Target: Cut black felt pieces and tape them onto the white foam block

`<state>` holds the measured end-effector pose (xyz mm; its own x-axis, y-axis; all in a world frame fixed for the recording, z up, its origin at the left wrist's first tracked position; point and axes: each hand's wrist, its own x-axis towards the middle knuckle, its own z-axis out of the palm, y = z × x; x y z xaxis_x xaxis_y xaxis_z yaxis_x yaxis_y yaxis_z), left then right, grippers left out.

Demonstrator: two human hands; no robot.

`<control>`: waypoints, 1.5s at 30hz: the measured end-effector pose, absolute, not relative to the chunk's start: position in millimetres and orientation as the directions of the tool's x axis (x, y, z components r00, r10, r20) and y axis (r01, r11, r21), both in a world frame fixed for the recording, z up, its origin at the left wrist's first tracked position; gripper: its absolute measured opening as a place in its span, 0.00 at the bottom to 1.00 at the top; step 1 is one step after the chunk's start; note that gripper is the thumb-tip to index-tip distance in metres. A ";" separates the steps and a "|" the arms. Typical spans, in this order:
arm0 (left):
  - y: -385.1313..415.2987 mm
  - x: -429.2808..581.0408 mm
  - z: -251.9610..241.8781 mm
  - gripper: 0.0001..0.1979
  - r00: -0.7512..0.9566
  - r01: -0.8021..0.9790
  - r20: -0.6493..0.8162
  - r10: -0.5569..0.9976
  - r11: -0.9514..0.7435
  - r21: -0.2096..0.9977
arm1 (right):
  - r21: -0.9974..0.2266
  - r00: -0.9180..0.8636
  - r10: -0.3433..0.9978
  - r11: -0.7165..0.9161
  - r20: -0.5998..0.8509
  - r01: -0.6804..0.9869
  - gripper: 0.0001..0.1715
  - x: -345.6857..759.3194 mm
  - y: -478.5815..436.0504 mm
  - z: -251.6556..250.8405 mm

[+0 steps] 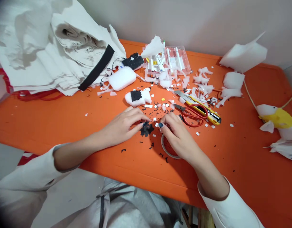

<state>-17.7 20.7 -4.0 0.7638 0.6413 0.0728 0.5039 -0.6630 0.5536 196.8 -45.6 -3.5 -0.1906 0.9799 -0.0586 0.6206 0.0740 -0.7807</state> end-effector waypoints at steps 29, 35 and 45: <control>20.8 -18.4 -5.7 0.13 0.776 0.463 0.084 0.625 -0.655 0.597 | -0.690 -0.276 0.956 0.133 -0.100 0.712 0.11 193.9 -40.1 -1.9; 19.3 -13.0 -7.9 0.09 0.789 0.381 0.044 0.613 -0.545 0.747 | -0.605 -0.340 0.940 0.257 -0.024 0.754 0.06 191.7 -44.7 2.5; 22.1 -9.3 -9.3 0.06 0.751 0.346 -0.049 0.659 -0.329 0.879 | -0.592 -0.372 0.928 0.308 0.015 0.744 0.05 194.7 -46.6 6.7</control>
